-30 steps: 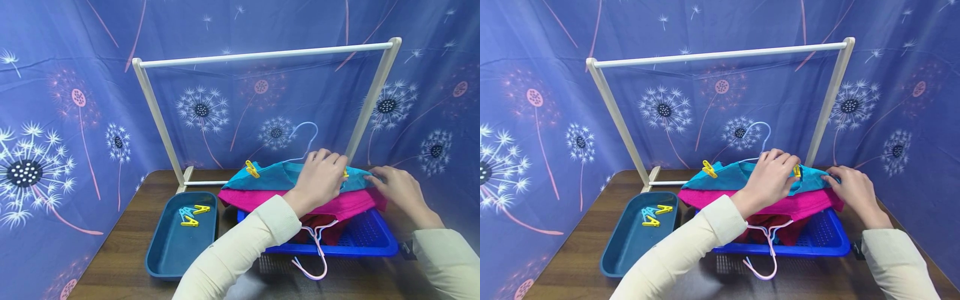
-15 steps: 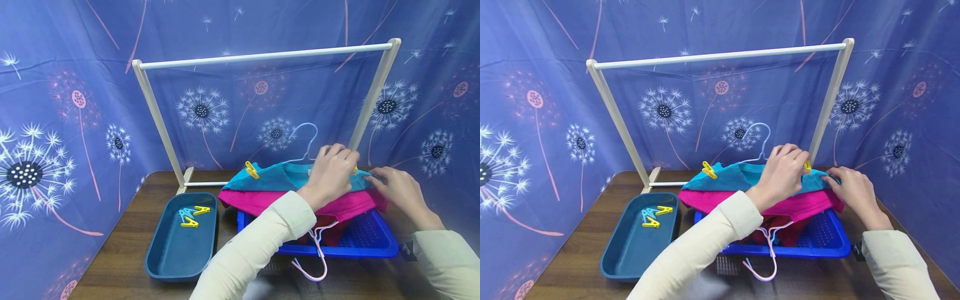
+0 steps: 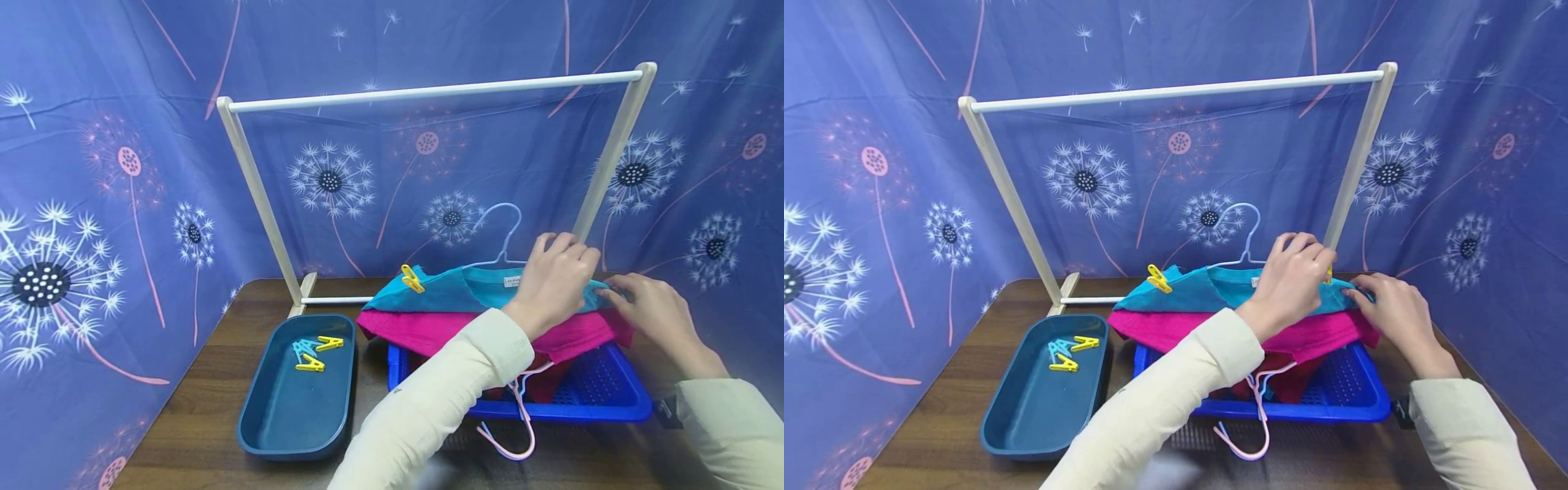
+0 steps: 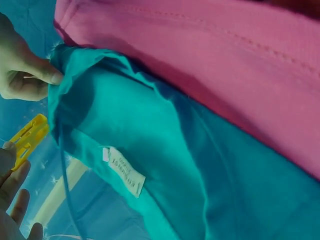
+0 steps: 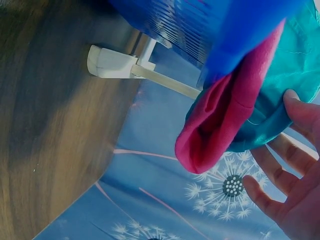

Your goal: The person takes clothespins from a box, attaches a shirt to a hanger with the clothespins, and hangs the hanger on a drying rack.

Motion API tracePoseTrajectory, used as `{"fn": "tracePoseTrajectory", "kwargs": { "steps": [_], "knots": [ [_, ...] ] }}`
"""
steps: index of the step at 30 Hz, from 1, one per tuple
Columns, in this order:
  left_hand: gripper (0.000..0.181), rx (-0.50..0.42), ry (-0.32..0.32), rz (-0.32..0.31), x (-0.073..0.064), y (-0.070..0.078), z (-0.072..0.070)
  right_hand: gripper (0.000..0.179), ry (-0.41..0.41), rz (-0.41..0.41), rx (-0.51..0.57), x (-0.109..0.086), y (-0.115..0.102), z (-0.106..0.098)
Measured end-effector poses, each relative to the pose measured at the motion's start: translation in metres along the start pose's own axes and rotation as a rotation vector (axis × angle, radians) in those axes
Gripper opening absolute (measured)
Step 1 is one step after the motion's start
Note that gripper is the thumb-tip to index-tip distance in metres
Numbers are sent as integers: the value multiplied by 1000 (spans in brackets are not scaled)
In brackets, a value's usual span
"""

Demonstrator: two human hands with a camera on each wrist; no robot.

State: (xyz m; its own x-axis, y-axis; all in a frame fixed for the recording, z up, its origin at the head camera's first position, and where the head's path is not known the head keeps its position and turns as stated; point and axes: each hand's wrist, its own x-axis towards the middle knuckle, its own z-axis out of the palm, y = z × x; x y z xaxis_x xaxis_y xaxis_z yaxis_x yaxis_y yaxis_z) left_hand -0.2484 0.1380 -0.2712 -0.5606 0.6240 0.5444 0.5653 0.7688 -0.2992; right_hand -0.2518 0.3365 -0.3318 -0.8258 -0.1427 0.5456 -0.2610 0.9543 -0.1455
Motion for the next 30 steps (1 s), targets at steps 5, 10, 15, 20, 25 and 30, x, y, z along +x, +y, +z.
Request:
{"fn": "tracePoseTrajectory", "kwargs": {
  "steps": [5,10,15,20,25,30],
  "knots": [
    [41,30,-16,-16,1,1,5,21,4,-2,8,-1,-1,0],
    [34,55,20,6,3,0,7,20,12,16,14,-2,-2,1],
    [30,71,17,2,6,0,6,18,12,11,16,-3,-2,1],
    [23,65,3,-8,8,1,6,15,24,-26,7,-4,-1,1],
    [19,61,-22,-14,11,3,3,15,79,-82,-3,-4,0,2],
    [22,49,-62,0,14,4,1,16,115,-105,-9,-4,-1,2]
  ]
}}
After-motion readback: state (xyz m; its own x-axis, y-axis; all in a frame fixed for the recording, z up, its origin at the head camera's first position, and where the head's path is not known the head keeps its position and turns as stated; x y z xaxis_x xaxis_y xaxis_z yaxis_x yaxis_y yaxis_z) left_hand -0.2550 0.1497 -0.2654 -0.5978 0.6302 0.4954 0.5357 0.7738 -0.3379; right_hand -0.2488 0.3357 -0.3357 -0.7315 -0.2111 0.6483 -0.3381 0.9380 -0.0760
